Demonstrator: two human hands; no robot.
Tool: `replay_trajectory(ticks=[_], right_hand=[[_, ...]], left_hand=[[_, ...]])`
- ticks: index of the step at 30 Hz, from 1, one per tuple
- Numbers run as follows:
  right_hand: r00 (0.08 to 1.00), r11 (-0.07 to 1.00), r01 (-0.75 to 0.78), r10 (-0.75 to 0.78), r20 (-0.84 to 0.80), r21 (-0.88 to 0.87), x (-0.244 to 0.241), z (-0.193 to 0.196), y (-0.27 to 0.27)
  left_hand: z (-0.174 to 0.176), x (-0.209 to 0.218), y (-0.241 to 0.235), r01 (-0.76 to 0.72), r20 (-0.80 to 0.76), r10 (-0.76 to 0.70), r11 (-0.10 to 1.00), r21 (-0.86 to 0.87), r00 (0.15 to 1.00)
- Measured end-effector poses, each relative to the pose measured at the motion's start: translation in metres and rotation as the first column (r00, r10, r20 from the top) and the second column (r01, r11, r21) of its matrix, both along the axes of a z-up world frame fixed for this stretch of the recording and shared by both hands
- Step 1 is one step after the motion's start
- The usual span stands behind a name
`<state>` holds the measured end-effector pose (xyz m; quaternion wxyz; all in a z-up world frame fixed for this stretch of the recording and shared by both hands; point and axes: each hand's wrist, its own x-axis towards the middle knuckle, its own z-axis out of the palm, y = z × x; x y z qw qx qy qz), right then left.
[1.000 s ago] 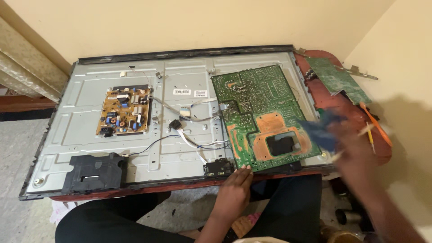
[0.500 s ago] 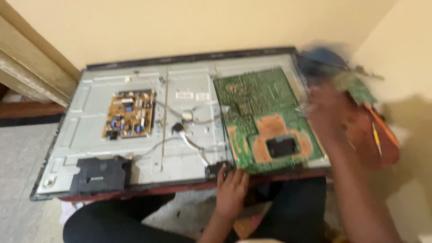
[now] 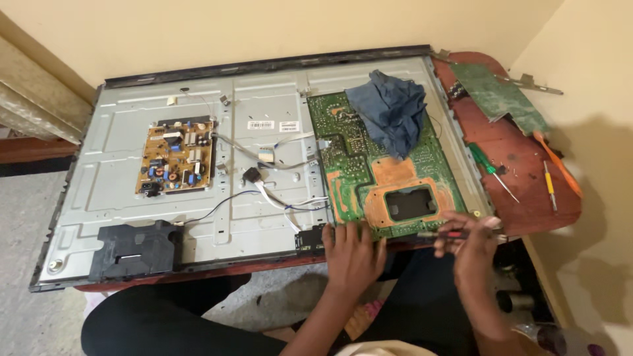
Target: The person cleans a green circuit board inside a disassembled television chassis using a cloth and a small tool. They wipe the board surface and scrape residue from specific areas while seated on the floor.
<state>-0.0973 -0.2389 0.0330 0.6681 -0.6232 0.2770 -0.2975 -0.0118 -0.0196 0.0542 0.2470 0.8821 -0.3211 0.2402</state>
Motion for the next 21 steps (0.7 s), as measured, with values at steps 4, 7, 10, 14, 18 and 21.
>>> replay_trajectory(ticks=[4,7,10,14,18,21], right_hand=[[0.998,0.998,0.035,-0.033,-0.051,0.047,-0.005,0.005,0.004],[0.997,0.986,0.004,-0.016,-0.073,-0.17,-0.008,0.011,-0.015],[0.995,0.959,-0.034,0.006,-0.1,-0.281,-0.01,0.015,-0.039],[0.989,0.926,-0.071,0.015,-0.15,-0.372,-0.002,0.017,-0.065],[0.973,0.797,-0.128,-0.013,-0.229,-0.59,0.004,0.01,-0.074],[0.97,0.803,-0.103,-0.049,-0.237,-0.587,0.001,0.001,-0.066]], left_hand=[[0.0,0.004,-0.017,-0.012,-0.054,0.012,1.0,-0.009,0.998],[-0.002,0.002,-0.025,-0.082,-0.055,0.084,0.996,0.033,0.995],[-0.004,0.001,-0.025,-0.11,-0.035,0.112,0.993,0.049,0.993],[0.001,0.008,-0.042,-0.149,-0.027,0.154,0.981,0.12,0.988],[0.007,0.031,-0.091,-0.128,-0.109,0.15,0.974,0.189,0.983],[0.002,0.059,-0.118,-0.06,-0.059,0.066,0.993,0.098,0.996]])
